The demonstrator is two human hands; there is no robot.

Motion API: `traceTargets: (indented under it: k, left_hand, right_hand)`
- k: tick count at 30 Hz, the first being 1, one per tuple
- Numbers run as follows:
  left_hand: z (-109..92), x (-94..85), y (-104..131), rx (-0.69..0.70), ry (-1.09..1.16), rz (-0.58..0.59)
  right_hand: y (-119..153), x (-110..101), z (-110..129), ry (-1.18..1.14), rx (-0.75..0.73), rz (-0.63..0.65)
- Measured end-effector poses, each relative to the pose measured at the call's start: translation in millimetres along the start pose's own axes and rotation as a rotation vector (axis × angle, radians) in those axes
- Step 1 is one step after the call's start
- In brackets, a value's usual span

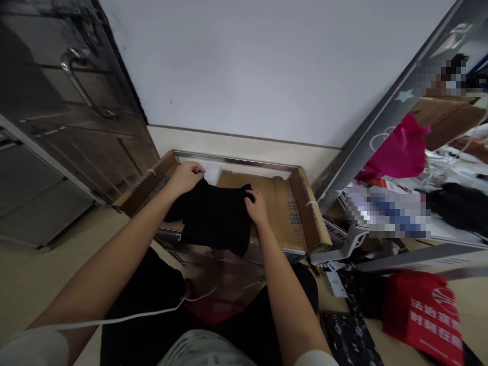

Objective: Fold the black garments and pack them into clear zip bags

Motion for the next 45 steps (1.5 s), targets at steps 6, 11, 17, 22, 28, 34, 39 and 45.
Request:
traceTargets:
  k: [6, 11, 17, 22, 28, 34, 39, 45]
  left_hand:
    - [-5, 48.3, 19, -0.05, 0.554, 0.605]
    - [40, 24.6, 4, -0.017, 0.205, 0.117]
    - [92, 27.9, -5, -0.292, 0.013, 0.049]
    - [80, 39.8, -8, -0.337, 0.018, 0.24]
    - [61, 49.7, -18, -0.408, 0.169, 0.268]
    - [62, 58.2, -37, -0.255, 0.445, 0.247]
    - [53, 40.8, -56, -0.04, 0.477, 0.124]
    - [25, 11.1, -40, 0.095, 0.338, 0.041]
  right_hand:
    - [0, -1, 1, -0.019, -0.011, -0.006]
    - [-3, 0, -4, -0.112, 0.079, -0.032]
    - [-26, 10, -10, -0.241, 0.198, -0.021]
    - [-47, 7, -4, -0.038, 0.154, 0.003]
    - [-65, -5, 5, -0.176, 0.189, 0.042]
    - [-73, -20, 2, -0.402, 0.304, 0.019]
    - [-86, -37, 4, -0.539, 0.363, -0.065]
    - [-88, -68, 38, -0.494, 0.153, -0.011]
Point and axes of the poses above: each hand's wrist, its own y-axis away from the middle knuckle, its own x-axis out of the palm, z = x × y, the point moved 5 cm from there along -y, towards the middle knuckle, and after that the axes turned 7 degrees about y, right-handed, at the moved point
